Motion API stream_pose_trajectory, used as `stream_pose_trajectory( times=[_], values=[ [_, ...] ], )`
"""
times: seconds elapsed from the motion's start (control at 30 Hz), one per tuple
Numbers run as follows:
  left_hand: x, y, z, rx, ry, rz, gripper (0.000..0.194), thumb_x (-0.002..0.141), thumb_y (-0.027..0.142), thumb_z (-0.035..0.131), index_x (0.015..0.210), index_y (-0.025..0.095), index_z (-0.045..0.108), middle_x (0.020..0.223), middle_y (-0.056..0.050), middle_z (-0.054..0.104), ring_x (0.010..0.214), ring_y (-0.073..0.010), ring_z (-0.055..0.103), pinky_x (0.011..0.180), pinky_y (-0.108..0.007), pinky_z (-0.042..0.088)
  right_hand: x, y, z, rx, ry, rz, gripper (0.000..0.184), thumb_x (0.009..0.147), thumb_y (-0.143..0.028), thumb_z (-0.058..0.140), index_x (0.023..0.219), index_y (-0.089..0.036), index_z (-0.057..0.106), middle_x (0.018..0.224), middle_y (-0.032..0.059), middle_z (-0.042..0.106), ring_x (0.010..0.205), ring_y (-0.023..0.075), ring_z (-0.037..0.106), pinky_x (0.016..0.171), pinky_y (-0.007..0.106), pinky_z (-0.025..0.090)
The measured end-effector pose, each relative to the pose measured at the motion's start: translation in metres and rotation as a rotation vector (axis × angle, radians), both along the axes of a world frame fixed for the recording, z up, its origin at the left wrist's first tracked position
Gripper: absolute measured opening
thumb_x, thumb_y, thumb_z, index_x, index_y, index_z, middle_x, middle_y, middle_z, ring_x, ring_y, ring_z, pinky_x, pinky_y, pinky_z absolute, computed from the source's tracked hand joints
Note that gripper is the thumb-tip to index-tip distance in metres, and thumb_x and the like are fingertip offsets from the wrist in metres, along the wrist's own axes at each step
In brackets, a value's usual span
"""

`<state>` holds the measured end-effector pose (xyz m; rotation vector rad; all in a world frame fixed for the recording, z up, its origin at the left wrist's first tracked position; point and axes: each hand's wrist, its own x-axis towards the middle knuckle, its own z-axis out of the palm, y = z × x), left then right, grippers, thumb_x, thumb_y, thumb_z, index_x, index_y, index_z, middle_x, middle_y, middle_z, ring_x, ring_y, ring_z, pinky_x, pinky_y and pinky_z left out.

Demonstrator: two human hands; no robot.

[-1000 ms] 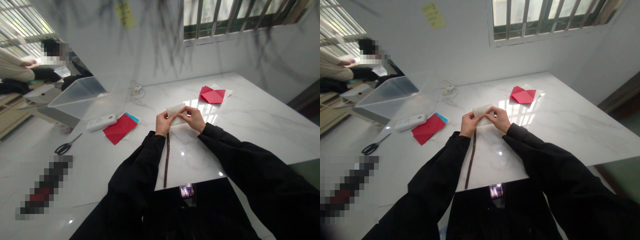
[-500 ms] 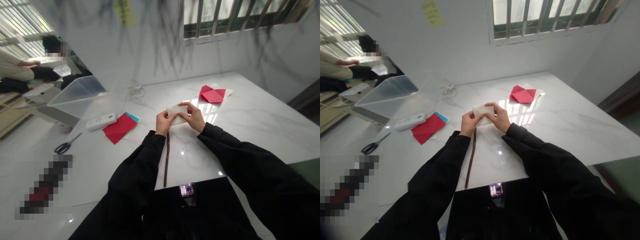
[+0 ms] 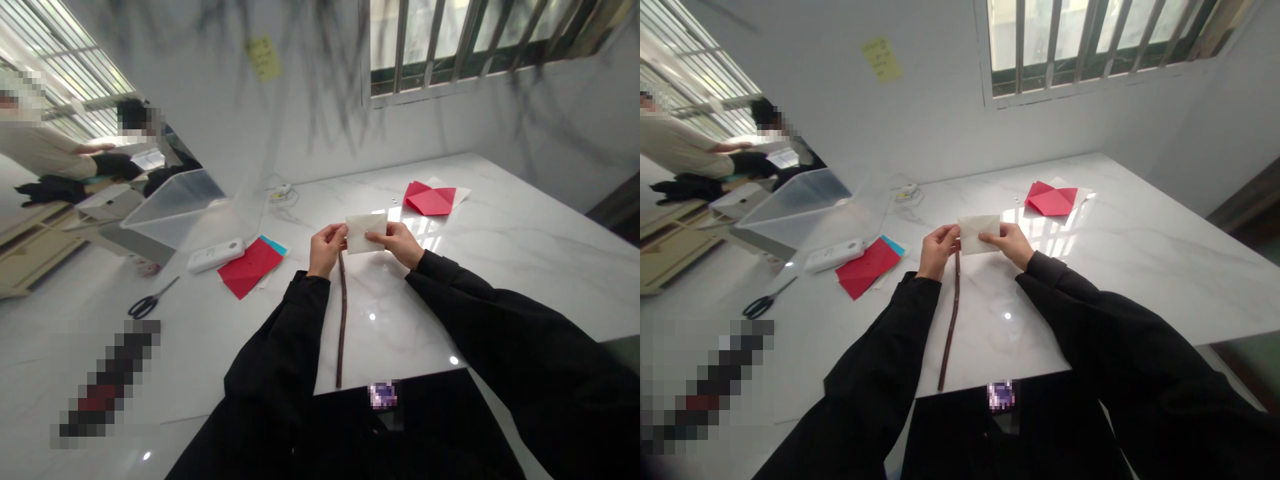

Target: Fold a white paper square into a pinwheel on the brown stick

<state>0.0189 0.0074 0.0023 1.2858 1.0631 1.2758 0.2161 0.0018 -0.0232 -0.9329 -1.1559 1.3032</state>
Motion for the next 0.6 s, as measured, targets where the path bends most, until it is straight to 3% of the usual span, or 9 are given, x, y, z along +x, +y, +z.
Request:
stream_pose_trajectory(
  times=[0.07, 0.17, 0.27, 0.33, 0.43, 0.6],
  values=[
    [-0.011, 0.004, 0.002, 0.034, 0.14, 0.106, 0.044, 0.08, 0.056, 0.073, 0.099, 0.016, 0.074, 0.089, -0.007, 0.075, 0.071, -0.0162, 0.069, 0.068, -0.028, 0.053, 0.009, 0.006, -0.002, -0.059, 0.046, 0.017, 0.052, 0.059, -0.048, 0.096, 0.098, -0.018, 0.079, 0.104, 0.0101, 0.08, 0.092, 0.0261, 0.074, 0.089, 0.042, 0.061],
    [-0.022, 0.004, 0.003, 0.092, 0.573, 0.224, 0.032, 0.082, 0.046, 0.073, 0.102, 0.021, 0.075, 0.088, -0.006, 0.074, 0.074, -0.018, 0.067, 0.073, -0.03, 0.05, 0.025, 0.014, -0.004, -0.085, 0.048, 0.046, 0.052, 0.056, -0.048, 0.098, 0.094, -0.018, 0.079, 0.101, 0.0105, 0.08, 0.092, 0.0265, 0.075, 0.088, 0.041, 0.062],
    [-0.023, -0.002, 0.002, 0.144, 0.943, 0.127, 0.045, 0.076, 0.034, 0.079, 0.119, 0.025, 0.072, 0.091, -0.004, 0.075, 0.084, -0.0222, 0.069, 0.081, -0.032, 0.049, 0.039, 0.021, -0.006, -0.052, -0.023, 0.04, 0.048, 0.059, -0.048, 0.097, 0.091, -0.017, 0.079, 0.093, 0.01, 0.08, 0.09, 0.0273, 0.075, 0.085, 0.041, 0.062],
    [-0.021, -0.006, 0.003, 0.165, 1.01, 0.045, 0.057, 0.074, 0.026, 0.078, 0.13, 0.027, 0.067, 0.091, -0.003, 0.075, 0.084, -0.0225, 0.07, 0.081, -0.032, 0.049, 0.045, 0.023, -0.008, -0.028, -0.066, 0.048, 0.044, 0.061, -0.047, 0.096, 0.09, -0.017, 0.08, 0.091, 0.0091, 0.08, 0.089, 0.0271, 0.074, 0.085, 0.04, 0.062],
    [-0.018, -0.007, 0.005, 0.093, 0.864, -0.016, 0.06, 0.074, 0.02, 0.076, 0.133, 0.026, 0.065, 0.092, -0.002, 0.076, 0.077, -0.0188, 0.071, 0.077, -0.03, 0.051, 0.047, 0.023, -0.008, 0.003, -0.083, 0.121, 0.043, 0.062, -0.044, 0.095, 0.093, -0.018, 0.082, 0.096, 0.008, 0.08, 0.092, 0.0253, 0.074, 0.091, 0.039, 0.06],
    [-0.018, -0.005, 0.011, -0.187, 0.287, -0.195, 0.052, 0.071, 0.033, 0.084, 0.117, 0.016, 0.068, 0.098, -0.01, 0.077, 0.076, -0.0185, 0.074, 0.074, -0.031, 0.056, 0.043, 0.019, -0.004, -0.005, -0.141, 0.219, 0.045, 0.061, -0.044, 0.095, 0.095, -0.019, 0.083, 0.097, 0.0081, 0.081, 0.09, 0.0251, 0.075, 0.091, 0.041, 0.059]
  ],
)
